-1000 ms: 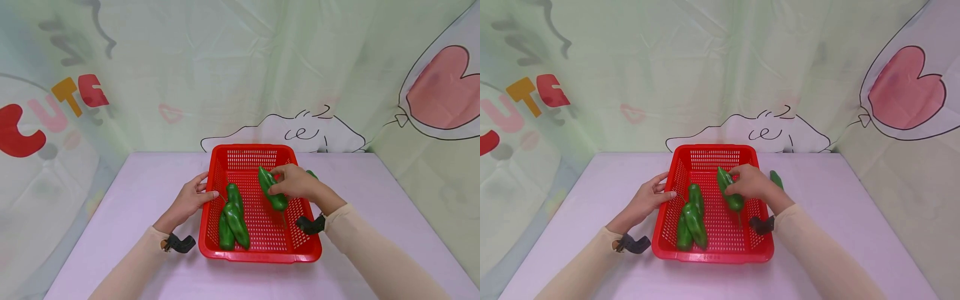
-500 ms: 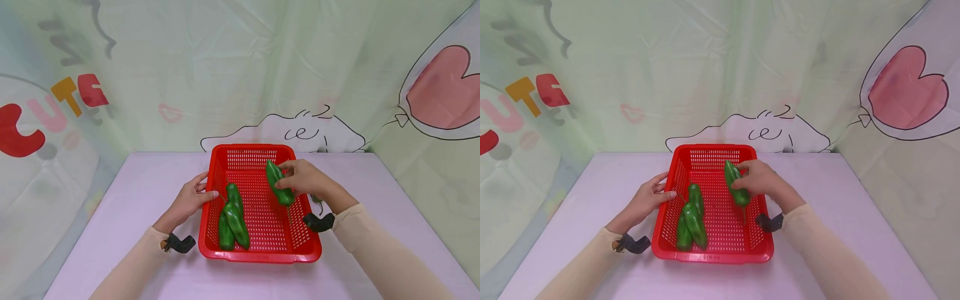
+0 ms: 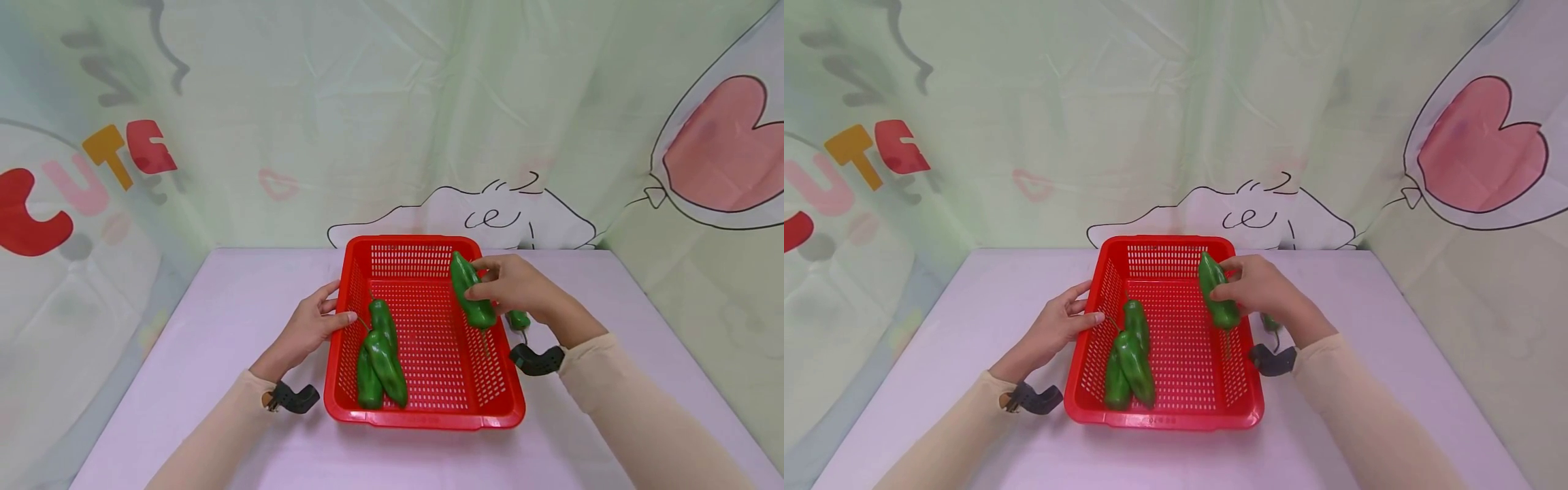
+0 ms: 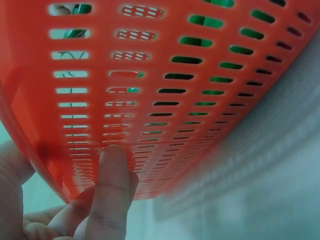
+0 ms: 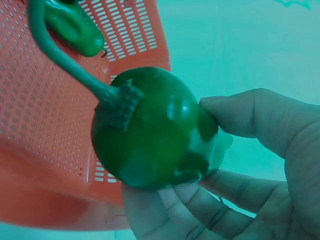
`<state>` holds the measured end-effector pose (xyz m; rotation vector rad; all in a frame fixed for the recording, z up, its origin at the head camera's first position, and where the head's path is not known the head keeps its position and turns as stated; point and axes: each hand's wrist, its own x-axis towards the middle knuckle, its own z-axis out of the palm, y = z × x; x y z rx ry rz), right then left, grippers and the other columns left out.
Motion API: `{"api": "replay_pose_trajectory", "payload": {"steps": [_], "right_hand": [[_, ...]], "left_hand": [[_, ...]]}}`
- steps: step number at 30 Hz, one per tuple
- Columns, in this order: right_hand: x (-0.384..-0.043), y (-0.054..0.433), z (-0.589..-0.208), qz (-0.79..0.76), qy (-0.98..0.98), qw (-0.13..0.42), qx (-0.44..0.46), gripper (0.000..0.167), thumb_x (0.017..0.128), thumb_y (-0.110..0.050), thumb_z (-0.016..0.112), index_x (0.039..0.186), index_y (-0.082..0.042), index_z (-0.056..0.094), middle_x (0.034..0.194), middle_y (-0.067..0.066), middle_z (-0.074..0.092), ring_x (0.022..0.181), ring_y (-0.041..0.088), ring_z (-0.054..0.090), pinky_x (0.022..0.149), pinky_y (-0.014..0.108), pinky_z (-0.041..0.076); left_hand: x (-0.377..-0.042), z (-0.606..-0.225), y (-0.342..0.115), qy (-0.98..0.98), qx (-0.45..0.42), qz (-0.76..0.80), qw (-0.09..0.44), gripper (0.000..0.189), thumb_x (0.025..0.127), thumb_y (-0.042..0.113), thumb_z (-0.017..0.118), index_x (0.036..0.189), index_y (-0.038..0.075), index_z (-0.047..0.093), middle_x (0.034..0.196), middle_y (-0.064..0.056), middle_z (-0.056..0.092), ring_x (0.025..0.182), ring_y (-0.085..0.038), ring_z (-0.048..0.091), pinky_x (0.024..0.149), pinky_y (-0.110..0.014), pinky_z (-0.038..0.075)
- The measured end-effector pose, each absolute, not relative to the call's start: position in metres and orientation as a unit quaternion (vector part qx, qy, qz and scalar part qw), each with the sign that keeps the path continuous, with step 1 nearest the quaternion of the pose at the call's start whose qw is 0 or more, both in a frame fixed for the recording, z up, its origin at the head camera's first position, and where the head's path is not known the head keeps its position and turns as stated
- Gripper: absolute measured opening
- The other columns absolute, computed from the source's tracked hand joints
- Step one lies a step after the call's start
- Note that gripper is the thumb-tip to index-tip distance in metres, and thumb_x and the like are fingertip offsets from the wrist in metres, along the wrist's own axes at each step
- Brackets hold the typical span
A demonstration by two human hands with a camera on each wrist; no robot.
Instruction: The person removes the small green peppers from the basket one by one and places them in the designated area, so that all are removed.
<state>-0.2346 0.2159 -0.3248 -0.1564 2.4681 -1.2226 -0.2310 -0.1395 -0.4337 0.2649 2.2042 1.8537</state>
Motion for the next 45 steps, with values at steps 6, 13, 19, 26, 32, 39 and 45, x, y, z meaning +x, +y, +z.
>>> {"api": "replay_pose_trajectory", "payload": {"steps": [6,13,19,26,32,39,45], "right_hand": [[-0.234,0.224,-0.325,-0.44,0.879,0.178,-0.053,0.073,0.095,-0.019,0.073,0.154,0.008,0.039,0.117,0.022,0.062,0.092,0.025,0.072,0.079,0.043,0.066],[-0.238,0.238,-0.326,-0.434,0.886,0.159,-0.043,0.07,0.096,-0.021,0.072,0.152,0.008,0.041,0.115,0.022,0.062,0.09,0.024,0.073,0.08,0.046,0.065],[-0.239,0.248,-0.326,-0.426,0.891,0.15,-0.039,0.072,0.097,-0.022,0.07,0.154,0.009,0.038,0.117,0.022,0.062,0.091,0.024,0.072,0.082,0.046,0.065],[-0.241,0.257,-0.327,-0.42,0.897,0.136,-0.027,0.07,0.098,-0.024,0.069,0.153,0.008,0.04,0.119,0.024,0.061,0.093,0.024,0.071,0.082,0.046,0.065],[-0.242,0.266,-0.33,-0.421,0.897,0.131,-0.022,0.073,0.1,-0.024,0.067,0.156,0.01,0.035,0.126,0.028,0.058,0.096,0.026,0.071,0.084,0.048,0.064],[-0.246,0.279,-0.337,-0.433,0.892,0.13,-0.009,0.076,0.1,-0.022,0.067,0.158,0.01,0.031,0.138,0.034,0.054,0.1,0.026,0.071,0.087,0.049,0.064],[-0.249,0.287,-0.344,-0.437,0.89,0.132,0.004,0.075,0.099,-0.023,0.067,0.157,0.01,0.033,0.139,0.034,0.053,0.103,0.028,0.07,0.088,0.048,0.063]], "left_hand": [[-0.231,-0.433,-0.138,0.755,0.086,0.638,0.125,0.078,0.098,0.013,0.072,0.164,0.008,0.03,0.141,-0.024,0.063,0.101,-0.032,0.077,0.079,-0.041,0.065],[-0.231,-0.434,-0.139,0.759,0.088,0.633,0.123,0.078,0.098,0.013,0.072,0.164,0.007,0.03,0.142,-0.024,0.062,0.102,-0.033,0.077,0.08,-0.041,0.065],[-0.231,-0.434,-0.139,0.761,0.088,0.631,0.122,0.079,0.098,0.014,0.072,0.164,0.007,0.029,0.142,-0.025,0.062,0.102,-0.033,0.076,0.08,-0.041,0.065],[-0.231,-0.434,-0.14,0.761,0.085,0.631,0.122,0.079,0.098,0.014,0.072,0.164,0.007,0.029,0.142,-0.025,0.061,0.101,-0.032,0.077,0.079,-0.041,0.065],[-0.232,-0.435,-0.14,0.761,0.085,0.632,0.124,0.079,0.098,0.014,0.072,0.164,0.007,0.029,0.142,-0.025,0.062,0.101,-0.033,0.077,0.08,-0.042,0.065],[-0.231,-0.433,-0.139,0.76,0.086,0.631,0.125,0.08,0.098,0.014,0.072,0.164,0.007,0.028,0.142,-0.025,0.062,0.101,-0.033,0.077,0.079,-0.042,0.065],[-0.231,-0.433,-0.14,0.76,0.087,0.631,0.127,0.08,0.098,0.015,0.072,0.164,0.007,0.028,0.142,-0.025,0.061,0.102,-0.033,0.076,0.08,-0.042,0.065]]}}
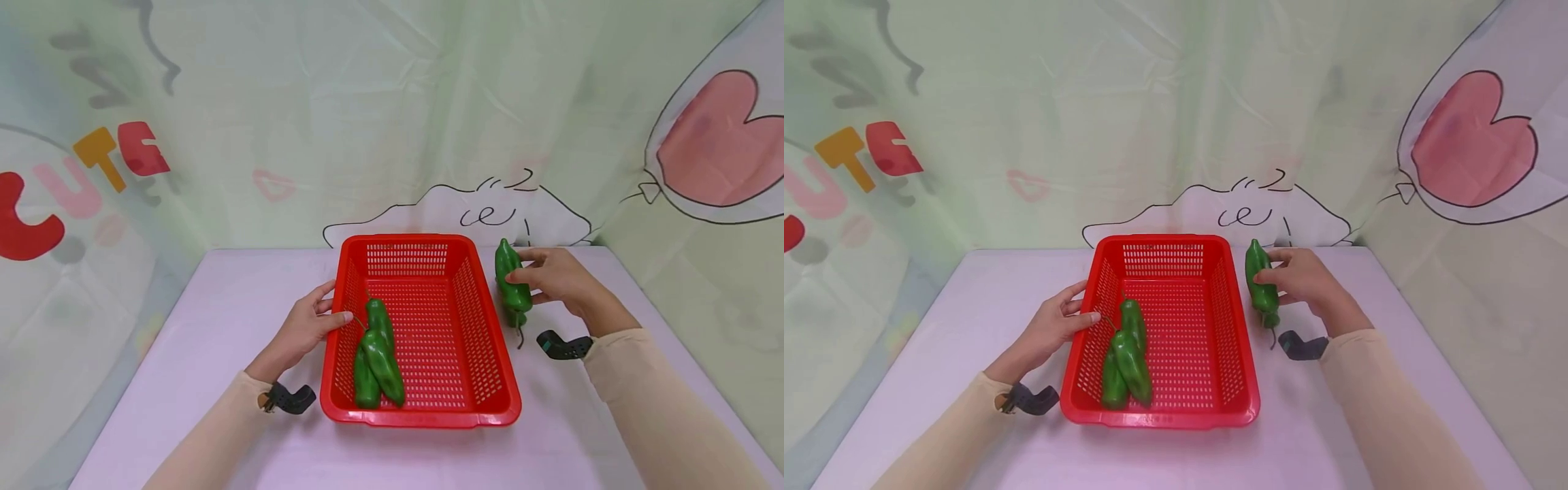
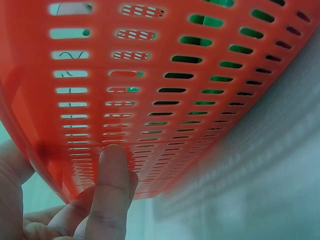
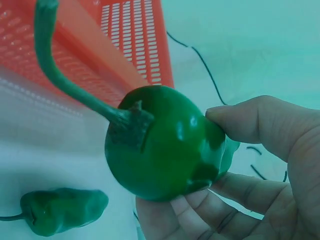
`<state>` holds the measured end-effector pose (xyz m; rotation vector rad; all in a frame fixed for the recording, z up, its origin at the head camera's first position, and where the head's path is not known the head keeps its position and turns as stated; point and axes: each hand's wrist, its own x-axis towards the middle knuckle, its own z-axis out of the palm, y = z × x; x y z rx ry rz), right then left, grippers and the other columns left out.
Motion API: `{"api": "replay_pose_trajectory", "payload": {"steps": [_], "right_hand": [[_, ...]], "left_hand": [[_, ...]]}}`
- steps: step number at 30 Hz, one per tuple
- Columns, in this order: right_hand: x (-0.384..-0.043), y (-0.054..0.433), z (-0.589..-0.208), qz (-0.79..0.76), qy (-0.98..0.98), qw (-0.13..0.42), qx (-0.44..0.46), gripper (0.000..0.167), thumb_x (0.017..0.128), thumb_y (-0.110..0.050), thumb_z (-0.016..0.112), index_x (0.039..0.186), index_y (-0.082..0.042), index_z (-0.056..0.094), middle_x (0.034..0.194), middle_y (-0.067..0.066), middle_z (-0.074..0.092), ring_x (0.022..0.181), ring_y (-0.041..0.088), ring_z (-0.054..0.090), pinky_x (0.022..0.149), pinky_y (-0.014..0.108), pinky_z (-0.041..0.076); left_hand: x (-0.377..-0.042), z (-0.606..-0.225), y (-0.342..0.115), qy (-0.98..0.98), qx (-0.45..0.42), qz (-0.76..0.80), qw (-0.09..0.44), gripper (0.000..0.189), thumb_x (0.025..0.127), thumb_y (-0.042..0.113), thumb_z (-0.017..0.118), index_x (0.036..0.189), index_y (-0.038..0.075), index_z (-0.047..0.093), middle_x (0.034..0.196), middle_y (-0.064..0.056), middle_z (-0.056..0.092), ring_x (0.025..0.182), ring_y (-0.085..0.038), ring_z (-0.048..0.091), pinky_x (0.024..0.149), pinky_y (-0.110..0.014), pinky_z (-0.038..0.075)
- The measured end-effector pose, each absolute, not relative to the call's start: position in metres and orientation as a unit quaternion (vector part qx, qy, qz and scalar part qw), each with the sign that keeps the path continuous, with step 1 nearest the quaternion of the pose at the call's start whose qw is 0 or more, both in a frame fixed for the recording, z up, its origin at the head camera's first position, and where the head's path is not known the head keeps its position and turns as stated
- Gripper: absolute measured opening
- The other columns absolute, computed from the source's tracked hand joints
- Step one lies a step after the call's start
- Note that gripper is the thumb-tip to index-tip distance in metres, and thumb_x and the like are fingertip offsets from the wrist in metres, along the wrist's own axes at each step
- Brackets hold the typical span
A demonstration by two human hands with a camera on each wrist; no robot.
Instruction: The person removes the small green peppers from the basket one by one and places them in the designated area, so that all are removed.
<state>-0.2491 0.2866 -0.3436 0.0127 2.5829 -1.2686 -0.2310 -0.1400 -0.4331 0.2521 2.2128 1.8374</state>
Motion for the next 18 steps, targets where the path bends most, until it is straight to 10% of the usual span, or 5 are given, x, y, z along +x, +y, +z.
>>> {"api": "replay_pose_trajectory", "payload": {"steps": [18], "right_hand": [[-0.256,0.309,-0.362,-0.419,0.897,0.133,0.044,0.072,0.102,-0.027,0.062,0.155,0.013,0.033,0.141,0.036,0.051,0.113,0.038,0.067,0.091,0.048,0.062]], "left_hand": [[-0.231,-0.433,-0.141,0.76,0.086,0.631,0.129,0.081,0.098,0.016,0.073,0.164,0.007,0.028,0.142,-0.026,0.061,0.103,-0.035,0.076,0.08,-0.042,0.065]]}}
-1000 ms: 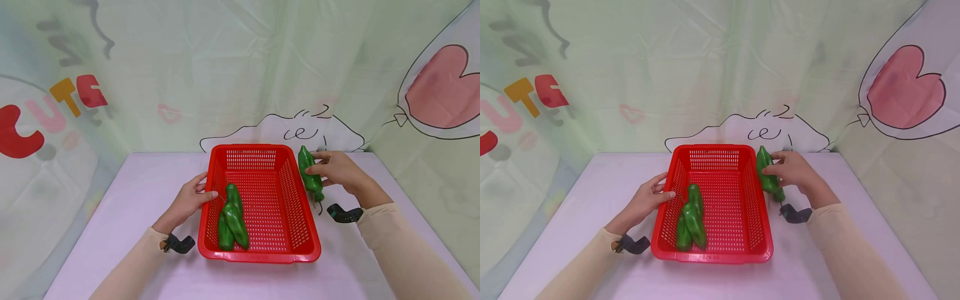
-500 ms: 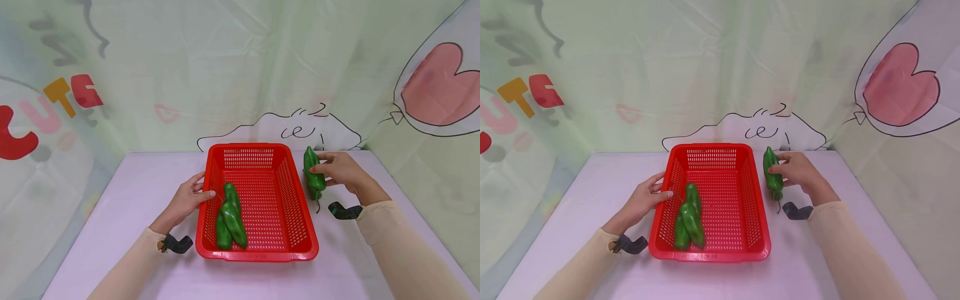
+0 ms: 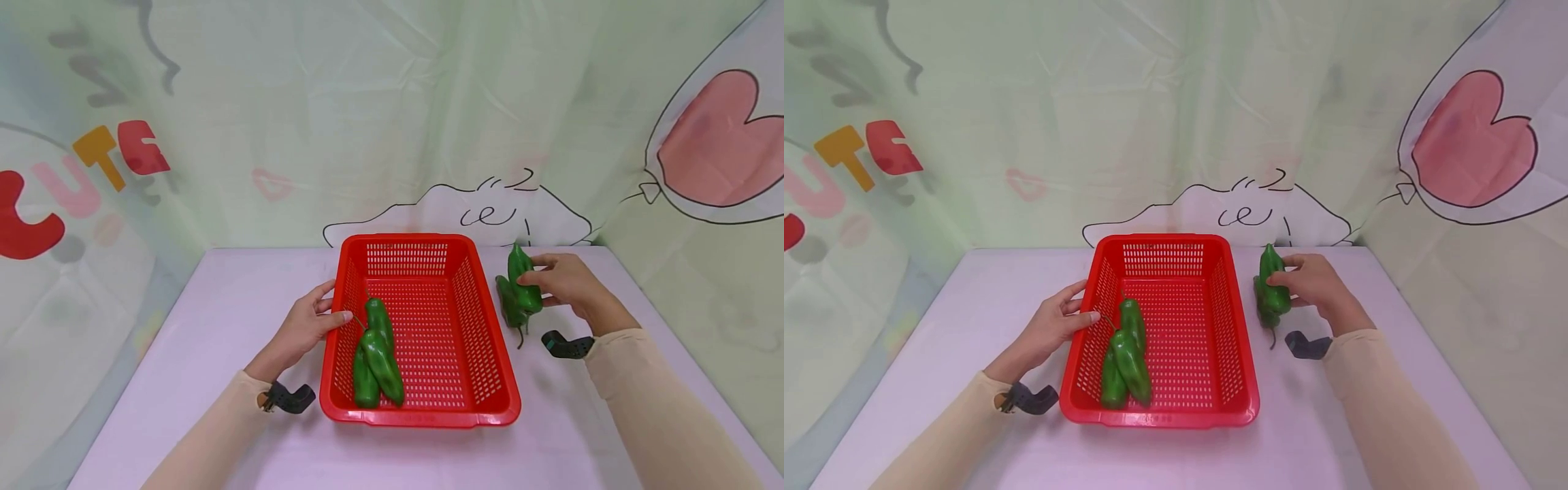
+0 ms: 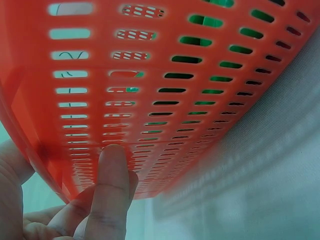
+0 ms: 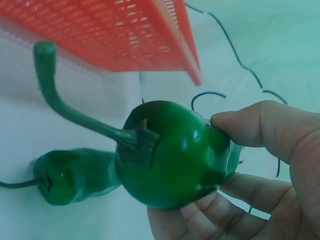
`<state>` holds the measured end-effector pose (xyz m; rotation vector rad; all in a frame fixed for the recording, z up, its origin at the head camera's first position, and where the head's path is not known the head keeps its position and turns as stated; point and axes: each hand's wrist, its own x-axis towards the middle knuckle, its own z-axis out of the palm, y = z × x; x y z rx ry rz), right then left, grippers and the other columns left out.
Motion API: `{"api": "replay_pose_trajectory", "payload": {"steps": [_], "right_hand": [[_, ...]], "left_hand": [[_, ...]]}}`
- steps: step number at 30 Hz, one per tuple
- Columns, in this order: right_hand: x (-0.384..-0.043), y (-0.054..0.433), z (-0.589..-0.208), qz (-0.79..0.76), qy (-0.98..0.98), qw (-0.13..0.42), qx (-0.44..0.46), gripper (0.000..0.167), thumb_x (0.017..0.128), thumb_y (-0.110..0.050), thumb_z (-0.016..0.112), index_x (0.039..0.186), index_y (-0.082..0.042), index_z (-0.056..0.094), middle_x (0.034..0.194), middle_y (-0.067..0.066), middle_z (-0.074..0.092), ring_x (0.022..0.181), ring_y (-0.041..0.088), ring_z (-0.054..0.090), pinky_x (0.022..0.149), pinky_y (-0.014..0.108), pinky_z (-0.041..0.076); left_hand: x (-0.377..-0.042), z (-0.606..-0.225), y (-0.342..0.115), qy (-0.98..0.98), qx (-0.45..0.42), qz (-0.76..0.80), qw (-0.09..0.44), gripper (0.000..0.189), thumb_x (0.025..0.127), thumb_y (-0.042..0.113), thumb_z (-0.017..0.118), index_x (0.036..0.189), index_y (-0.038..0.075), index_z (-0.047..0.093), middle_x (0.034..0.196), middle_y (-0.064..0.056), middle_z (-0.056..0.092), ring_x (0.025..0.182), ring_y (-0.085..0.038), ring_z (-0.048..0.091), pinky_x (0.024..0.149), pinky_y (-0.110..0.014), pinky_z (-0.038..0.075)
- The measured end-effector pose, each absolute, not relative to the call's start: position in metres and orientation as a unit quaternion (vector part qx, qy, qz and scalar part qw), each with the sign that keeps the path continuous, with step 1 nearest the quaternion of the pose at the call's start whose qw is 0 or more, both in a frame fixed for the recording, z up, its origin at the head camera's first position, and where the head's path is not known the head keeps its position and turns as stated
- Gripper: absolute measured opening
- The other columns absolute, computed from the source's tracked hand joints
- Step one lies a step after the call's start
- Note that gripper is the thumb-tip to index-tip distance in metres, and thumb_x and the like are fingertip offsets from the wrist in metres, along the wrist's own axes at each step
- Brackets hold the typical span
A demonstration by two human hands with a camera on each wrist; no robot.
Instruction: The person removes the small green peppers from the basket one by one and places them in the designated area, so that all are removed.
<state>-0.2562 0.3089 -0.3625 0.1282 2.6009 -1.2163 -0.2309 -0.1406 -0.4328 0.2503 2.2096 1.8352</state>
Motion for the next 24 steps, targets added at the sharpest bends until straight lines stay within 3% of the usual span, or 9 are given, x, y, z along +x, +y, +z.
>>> {"api": "replay_pose_trajectory", "payload": {"steps": [9,16,24], "right_hand": [[-0.261,0.322,-0.375,-0.417,0.897,0.127,0.068,0.069,0.103,-0.027,0.061,0.152,0.015,0.037,0.139,0.036,0.054,0.105,0.03,0.069,0.09,0.045,0.063],[-0.266,0.333,-0.388,-0.412,0.897,0.131,0.095,0.07,0.103,-0.03,0.061,0.152,0.014,0.037,0.139,0.036,0.051,0.115,0.041,0.064,0.095,0.049,0.061],[-0.27,0.338,-0.4,-0.407,0.896,0.137,0.111,0.071,0.103,-0.031,0.061,0.152,0.013,0.036,0.14,0.036,0.049,0.117,0.044,0.062,0.098,0.051,0.059]], "left_hand": [[-0.231,-0.433,-0.14,0.755,0.085,0.637,0.132,0.081,0.098,0.014,0.072,0.165,0.007,0.027,0.142,-0.025,0.061,0.102,-0.034,0.076,0.08,-0.042,0.065],[-0.23,-0.432,-0.139,0.755,0.084,0.637,0.131,0.08,0.098,0.014,0.072,0.164,0.007,0.028,0.143,-0.025,0.061,0.102,-0.033,0.076,0.08,-0.042,0.065],[-0.231,-0.433,-0.14,0.759,0.082,0.632,0.129,0.08,0.098,0.014,0.072,0.164,0.008,0.028,0.141,-0.024,0.062,0.101,-0.032,0.077,0.08,-0.042,0.065]]}}
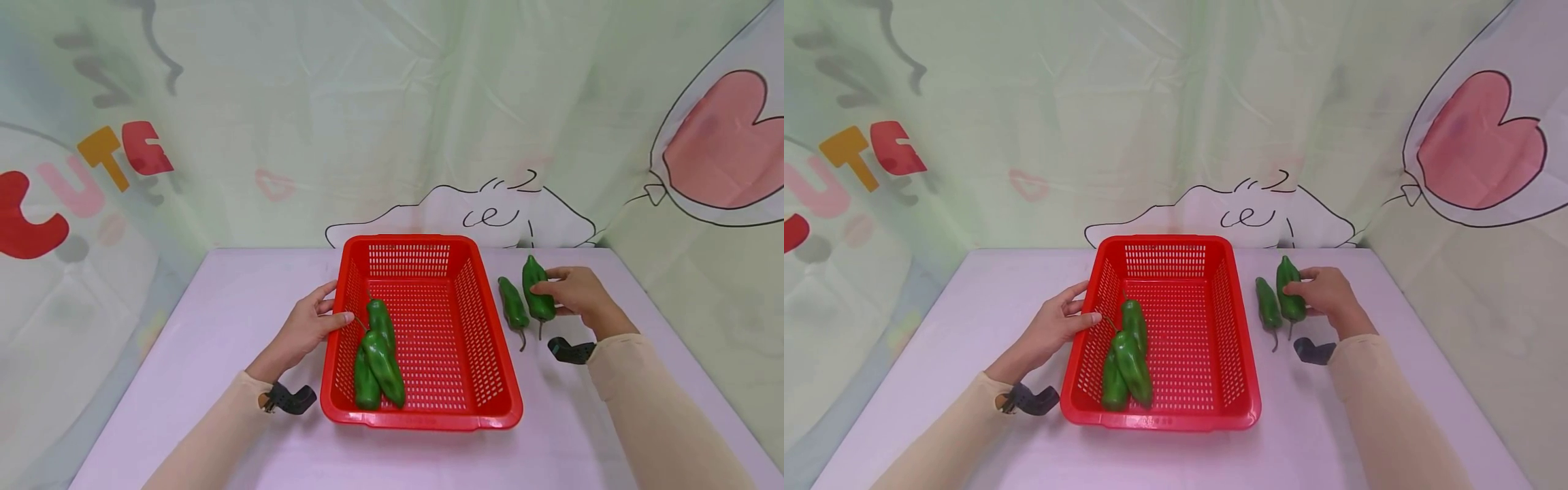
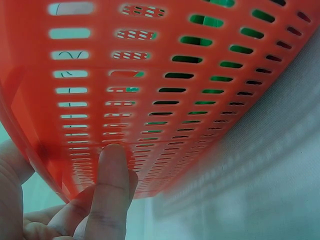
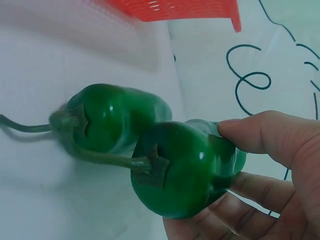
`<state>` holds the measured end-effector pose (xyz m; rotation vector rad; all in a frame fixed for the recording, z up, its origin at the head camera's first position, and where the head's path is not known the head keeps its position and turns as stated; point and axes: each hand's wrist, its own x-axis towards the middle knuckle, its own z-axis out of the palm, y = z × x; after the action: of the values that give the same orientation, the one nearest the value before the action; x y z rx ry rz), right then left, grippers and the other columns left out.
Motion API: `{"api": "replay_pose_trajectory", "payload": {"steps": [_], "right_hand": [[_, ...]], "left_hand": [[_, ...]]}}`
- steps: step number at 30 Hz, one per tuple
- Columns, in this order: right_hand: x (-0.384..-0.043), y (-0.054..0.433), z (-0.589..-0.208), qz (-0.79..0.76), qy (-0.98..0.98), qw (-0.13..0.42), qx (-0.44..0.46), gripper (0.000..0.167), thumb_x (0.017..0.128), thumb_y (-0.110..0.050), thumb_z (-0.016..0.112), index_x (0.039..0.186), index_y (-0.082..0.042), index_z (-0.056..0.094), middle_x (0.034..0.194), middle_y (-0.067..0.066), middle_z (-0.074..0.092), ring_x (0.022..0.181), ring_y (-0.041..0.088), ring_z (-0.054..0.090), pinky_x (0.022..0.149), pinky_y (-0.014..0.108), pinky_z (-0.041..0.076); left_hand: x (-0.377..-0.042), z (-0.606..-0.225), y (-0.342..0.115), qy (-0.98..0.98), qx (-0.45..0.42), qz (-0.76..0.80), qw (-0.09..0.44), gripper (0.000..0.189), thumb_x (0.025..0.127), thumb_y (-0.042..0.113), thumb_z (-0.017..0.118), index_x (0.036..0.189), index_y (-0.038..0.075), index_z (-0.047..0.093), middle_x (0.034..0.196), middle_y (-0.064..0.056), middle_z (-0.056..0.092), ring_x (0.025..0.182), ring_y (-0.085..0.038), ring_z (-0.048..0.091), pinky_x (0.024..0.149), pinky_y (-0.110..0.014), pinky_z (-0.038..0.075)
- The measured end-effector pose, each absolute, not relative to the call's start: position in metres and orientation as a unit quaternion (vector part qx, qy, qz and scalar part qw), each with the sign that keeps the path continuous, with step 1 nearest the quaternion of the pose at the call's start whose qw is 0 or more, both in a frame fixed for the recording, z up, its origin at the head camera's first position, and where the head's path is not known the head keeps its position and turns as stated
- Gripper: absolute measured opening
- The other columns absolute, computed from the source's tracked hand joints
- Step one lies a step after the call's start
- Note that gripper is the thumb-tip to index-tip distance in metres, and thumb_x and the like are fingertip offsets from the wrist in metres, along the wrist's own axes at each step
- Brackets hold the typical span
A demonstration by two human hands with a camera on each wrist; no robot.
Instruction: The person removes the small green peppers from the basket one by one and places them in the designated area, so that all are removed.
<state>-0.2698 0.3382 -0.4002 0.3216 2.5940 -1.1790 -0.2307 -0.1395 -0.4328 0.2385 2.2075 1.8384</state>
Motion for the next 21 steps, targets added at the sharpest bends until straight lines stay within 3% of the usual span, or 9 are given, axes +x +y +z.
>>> {"api": "replay_pose_trajectory", "payload": {"steps": [7,21], "right_hand": [[-0.272,0.341,-0.406,-0.406,0.894,0.145,0.119,0.072,0.102,-0.03,0.061,0.153,0.014,0.035,0.141,0.037,0.046,0.12,0.046,0.057,0.101,0.054,0.057],[-0.278,0.348,-0.419,-0.387,0.901,0.155,0.124,0.072,0.1,-0.029,0.063,0.15,0.016,0.037,0.142,0.039,0.044,0.116,0.044,0.058,0.091,0.046,0.062]], "left_hand": [[-0.23,-0.433,-0.14,0.759,0.082,0.633,0.128,0.08,0.098,0.015,0.072,0.164,0.007,0.028,0.142,-0.025,0.062,0.101,-0.033,0.077,0.08,-0.042,0.065],[-0.231,-0.433,-0.14,0.763,0.075,0.63,0.127,0.08,0.098,0.016,0.073,0.164,0.008,0.03,0.141,-0.024,0.063,0.1,-0.032,0.077,0.079,-0.042,0.065]]}}
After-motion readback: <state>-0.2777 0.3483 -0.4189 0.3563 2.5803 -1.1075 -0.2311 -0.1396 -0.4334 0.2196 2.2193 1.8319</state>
